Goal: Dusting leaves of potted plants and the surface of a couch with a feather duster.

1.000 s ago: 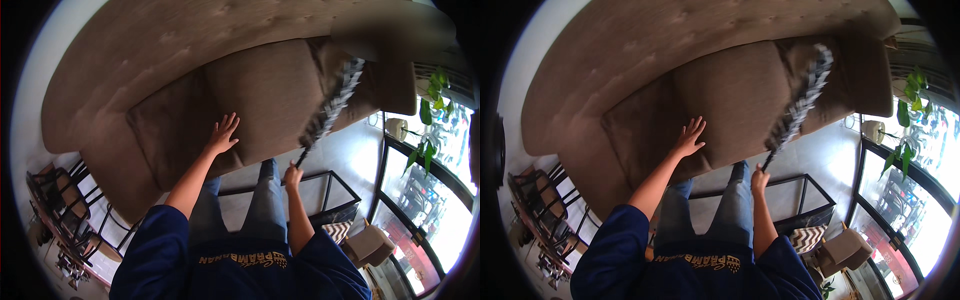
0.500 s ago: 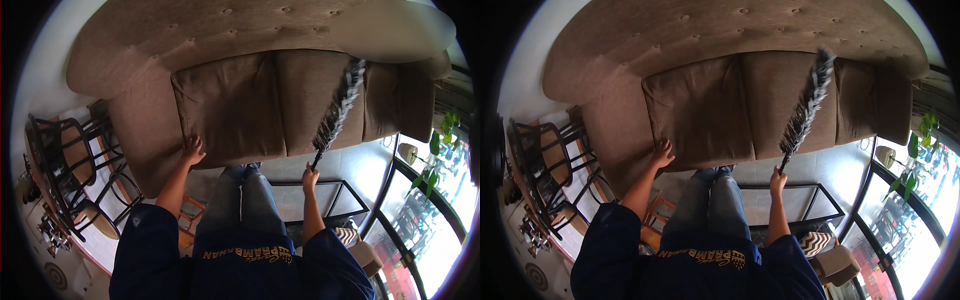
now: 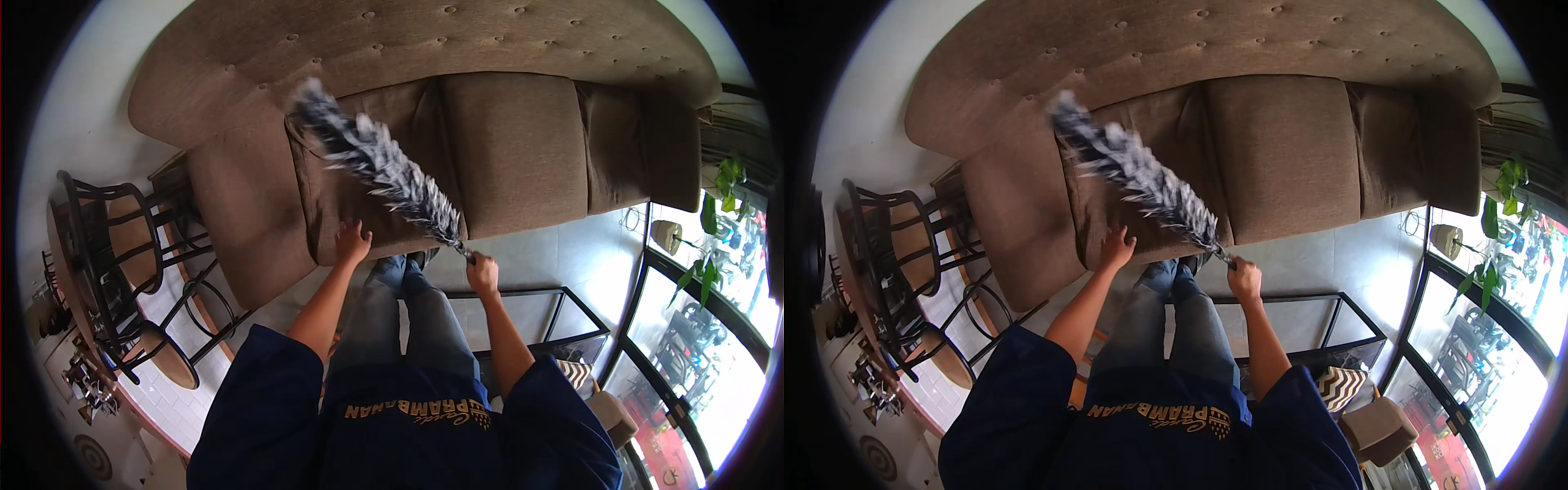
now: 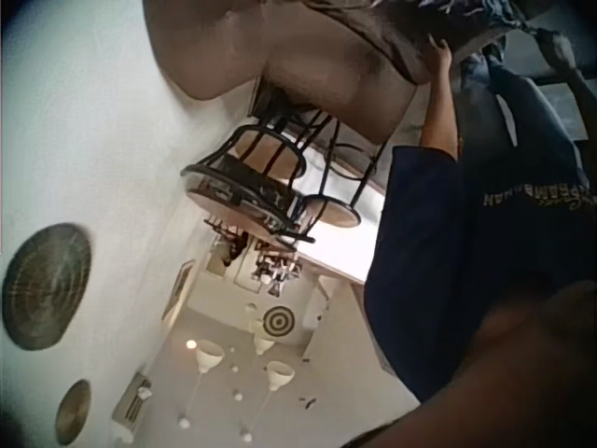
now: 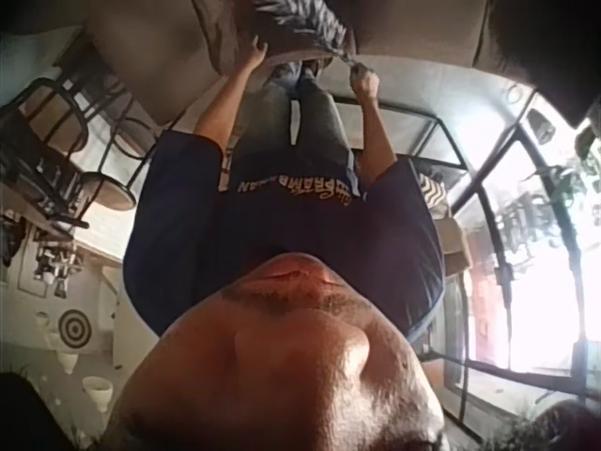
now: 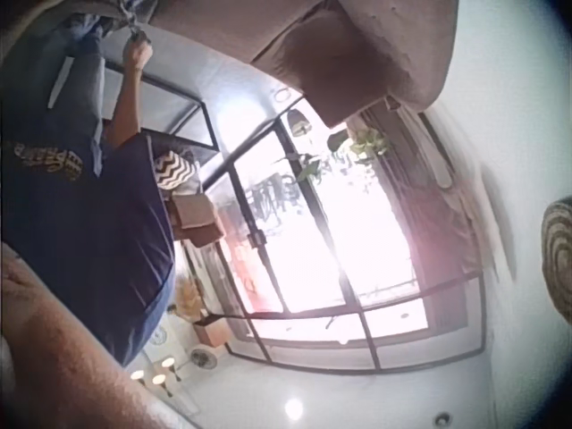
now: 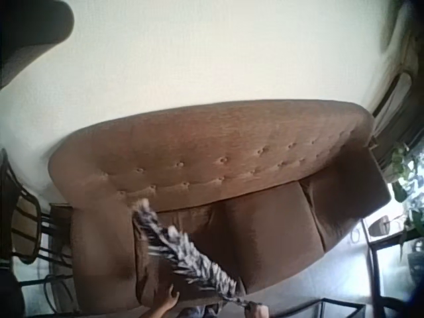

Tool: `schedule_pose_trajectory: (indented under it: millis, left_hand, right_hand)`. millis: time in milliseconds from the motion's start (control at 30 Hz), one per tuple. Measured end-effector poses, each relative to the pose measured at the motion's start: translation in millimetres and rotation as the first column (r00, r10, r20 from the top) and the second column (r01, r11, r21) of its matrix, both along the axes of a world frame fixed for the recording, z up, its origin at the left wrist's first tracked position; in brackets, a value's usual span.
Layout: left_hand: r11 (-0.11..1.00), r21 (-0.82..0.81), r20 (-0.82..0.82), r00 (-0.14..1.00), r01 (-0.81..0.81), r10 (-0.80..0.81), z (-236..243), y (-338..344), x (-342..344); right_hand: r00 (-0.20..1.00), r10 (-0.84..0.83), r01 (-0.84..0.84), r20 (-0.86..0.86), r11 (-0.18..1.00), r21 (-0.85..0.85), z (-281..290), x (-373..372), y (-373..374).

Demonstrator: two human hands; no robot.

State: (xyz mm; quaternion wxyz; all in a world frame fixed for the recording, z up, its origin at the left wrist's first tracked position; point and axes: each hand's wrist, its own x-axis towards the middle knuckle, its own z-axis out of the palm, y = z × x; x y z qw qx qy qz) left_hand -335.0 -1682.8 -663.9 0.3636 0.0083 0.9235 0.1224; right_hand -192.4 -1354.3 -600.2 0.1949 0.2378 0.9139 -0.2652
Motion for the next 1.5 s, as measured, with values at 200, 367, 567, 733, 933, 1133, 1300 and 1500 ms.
schedule_pose_trajectory:
  millis: [200,367,567,733,933,1133,1300,1500]
  left_hand:
    - [0.995,0.022,0.003,0.995,0.095,-0.095,9,-1,44]
    - [0.998,0.007,0.021,0.997,0.069,-0.069,6,-32,75]
    - [0.998,-0.038,0.062,0.997,0.050,-0.048,7,-69,93]
    - [0.998,0.052,0.089,0.996,-0.032,0.027,14,-82,82]
    - [0.996,0.025,0.057,0.995,-0.083,0.082,18,-84,78]
    - [0.981,0.077,0.054,0.983,-0.181,0.177,17,-86,90]
    - [0.964,0.083,0.099,0.965,-0.253,0.244,18,-89,108]
    - [0.944,0.073,0.116,0.942,-0.323,0.313,16,-88,120]
  right_hand:
    - [0.944,-0.255,0.190,0.210,0.940,0.284,4,-53,42]
    - [0.994,-0.095,0.086,0.060,0.987,0.137,8,-33,35]
    - [0.995,-0.085,0.089,-0.053,0.994,0.068,-11,-18,12]
    - [0.996,-0.023,0.018,0.085,0.998,0.065,-27,-55,8]
    - [0.953,0.204,-0.216,0.226,0.976,0.032,-28,-129,-21]
    - [0.912,0.333,-0.347,0.238,0.938,0.019,-25,-171,-47]
    - [0.881,0.392,-0.409,0.266,0.912,0.009,-41,-164,-28]
    - [0.734,0.496,-0.482,0.464,0.862,-0.158,-45,-70,17]
